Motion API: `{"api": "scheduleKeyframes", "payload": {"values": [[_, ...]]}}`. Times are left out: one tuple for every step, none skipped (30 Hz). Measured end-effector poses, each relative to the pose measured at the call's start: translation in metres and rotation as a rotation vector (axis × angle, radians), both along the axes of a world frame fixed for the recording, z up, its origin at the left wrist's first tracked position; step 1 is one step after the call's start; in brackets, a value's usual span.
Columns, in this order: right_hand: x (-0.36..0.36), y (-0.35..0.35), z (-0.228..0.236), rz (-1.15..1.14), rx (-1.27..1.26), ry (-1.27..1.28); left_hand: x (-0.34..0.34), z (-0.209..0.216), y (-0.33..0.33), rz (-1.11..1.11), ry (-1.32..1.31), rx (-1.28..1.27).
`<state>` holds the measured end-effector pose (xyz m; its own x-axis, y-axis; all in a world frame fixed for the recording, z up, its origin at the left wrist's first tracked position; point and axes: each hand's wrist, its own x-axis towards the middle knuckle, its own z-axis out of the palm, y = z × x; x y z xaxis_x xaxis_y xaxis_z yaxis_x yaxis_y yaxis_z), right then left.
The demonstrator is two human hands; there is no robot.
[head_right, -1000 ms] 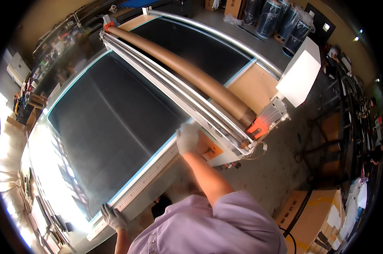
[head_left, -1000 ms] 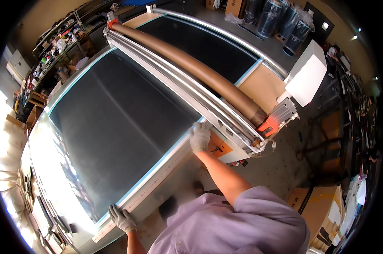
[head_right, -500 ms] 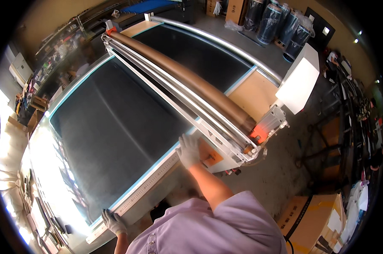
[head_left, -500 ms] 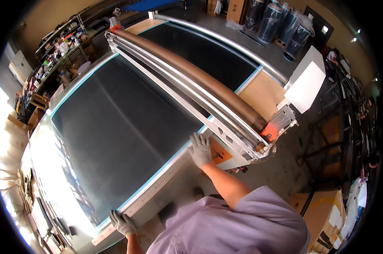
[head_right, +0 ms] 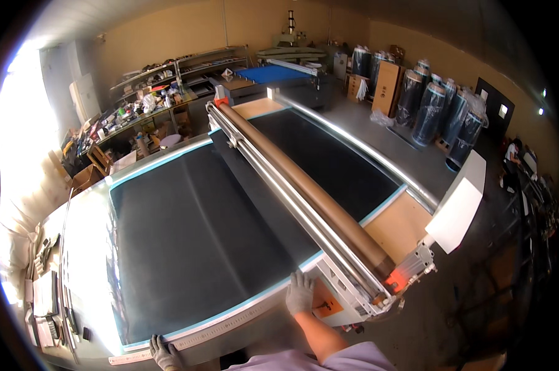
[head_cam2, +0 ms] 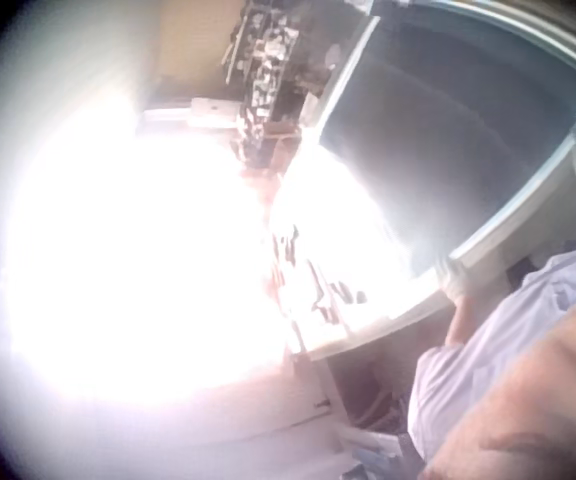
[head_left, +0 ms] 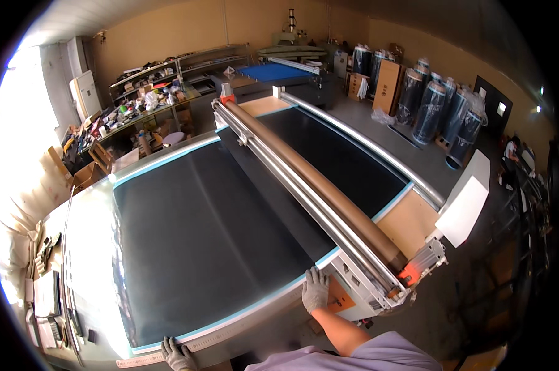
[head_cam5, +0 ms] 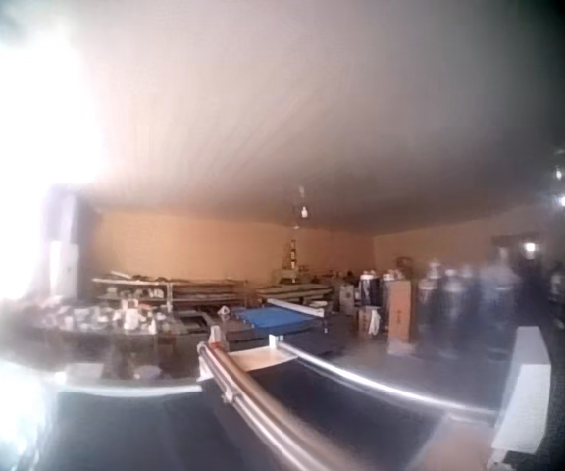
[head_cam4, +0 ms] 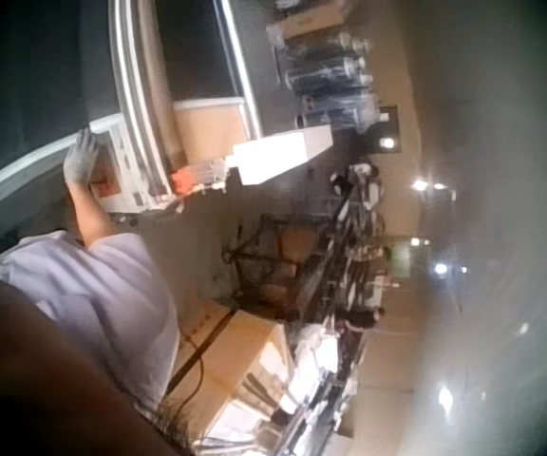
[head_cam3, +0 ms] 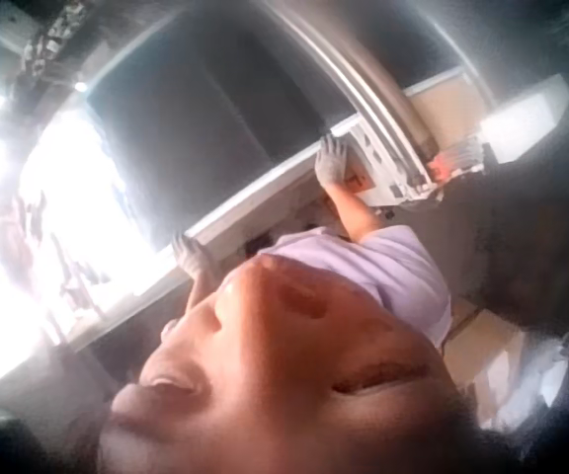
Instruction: The person measures and aligns a large sheet of glass on a cutting table using a metal ruler and a utility knife. They mark the glass and then operate a touchscreen control panel to initiate the cutting process. The person repeats the measuring and alignment steps for subsequent cuts.
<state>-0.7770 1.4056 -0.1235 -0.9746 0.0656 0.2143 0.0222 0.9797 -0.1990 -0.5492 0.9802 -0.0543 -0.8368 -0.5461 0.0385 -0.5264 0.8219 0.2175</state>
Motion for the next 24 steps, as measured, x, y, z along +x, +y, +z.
{"api": "scheduleKeyframes", "payload": {"values": [[0.0, 0.0, 0.002, 0.002, -0.005, -0.004, 0.0, -0.001, 0.0, 0.003, 0.016, -0.006], [-0.001, 0.0, 0.001, 0.004, -0.01, -0.008, 0.001, 0.0, 0.0, 0.005, 0.032, -0.012], [0.0, 0.0, -0.002, -0.001, 0.026, 0.038, 0.002, 0.001, 0.001, 0.002, 0.043, -0.015], [-0.001, 0.0, -0.004, -0.001, 0.025, 0.047, 0.002, 0.0, 0.001, 0.002, 0.046, -0.016], [-0.001, 0.001, -0.006, -0.001, 0.024, 0.057, 0.002, -0.002, 0.0, 0.002, 0.049, -0.017], [-0.001, 0.0, -0.005, 0.001, 0.023, 0.064, 0.003, -0.002, 0.0, 0.004, 0.05, -0.02], [-0.001, 0.0, -0.006, -0.001, 0.055, 0.051, 0.004, 0.002, 0.002, 0.023, 0.08, 0.005], [-0.002, -0.001, -0.006, -0.003, 0.087, 0.038, 0.005, -0.001, 0.0, 0.018, 0.069, -0.003], [-0.002, -0.001, -0.007, -0.009, 0.118, 0.025, 0.005, -0.004, -0.004, 0.009, 0.059, -0.011], [-0.002, 0.0, -0.01, -0.014, 0.117, 0.035, 0.005, -0.007, -0.007, 0.0, 0.048, -0.019], [-0.002, 0.001, -0.013, -0.018, 0.116, 0.046, 0.006, -0.01, -0.007, 0.011, 0.042, -0.012], [-0.003, 0.0, -0.015, -0.022, 0.112, 0.057, 0.005, -0.009, -0.006, 0.022, 0.036, -0.007], [-0.003, 0.0, -0.017, -0.027, 0.121, 0.05, 0.005, -0.009, -0.006, 0.033, 0.031, -0.001], [-0.003, 0.0, -0.018, -0.032, 0.129, 0.043, 0.005, -0.013, -0.009, 0.02, 0.021, -0.016], [-0.003, -0.001, -0.019, -0.035, 0.137, 0.034, 0.008, -0.019, -0.014, 0.009, 0.01, -0.032], [-0.004, -0.002, -0.019, -0.037, 0.136, 0.035, 0.011, -0.025, -0.018, -0.002, -0.001, -0.049], [-0.005, -0.003, -0.02, -0.04, 0.134, 0.037, 0.012, -0.03, -0.021, -0.012, 0.022, -0.06], [-0.004, -0.002, -0.021, -0.044, 0.137, 0.035, 0.012, -0.03, -0.021, -0.011, 0.011, -0.062], [-0.004, -0.002, -0.021, -0.046, 0.137, 0.016, 0.012, -0.03, -0.02, -0.009, 0.001, -0.063], [-0.005, -0.002, -0.022, -0.048, 0.137, -0.002, 0.012, -0.03, -0.019, -0.007, -0.01, -0.065], [-0.005, -0.001, -0.023, -0.049, 0.138, -0.02, 0.012, -0.027, -0.016, -0.004, -0.006, -0.053], [-0.005, 0.0, -0.023, -0.046, 0.135, -0.018, 0.011, -0.021, -0.013, -0.002, -0.002, -0.041], [-0.006, 0.0, -0.024, -0.043, 0.131, -0.015, 0.011, -0.017, -0.011, 0.001, 0.002, -0.028], [-0.006, 0.0, -0.025, -0.04, 0.127, -0.014, 0.011, -0.014, -0.011, 0.005, 0.0, -0.018]]}}
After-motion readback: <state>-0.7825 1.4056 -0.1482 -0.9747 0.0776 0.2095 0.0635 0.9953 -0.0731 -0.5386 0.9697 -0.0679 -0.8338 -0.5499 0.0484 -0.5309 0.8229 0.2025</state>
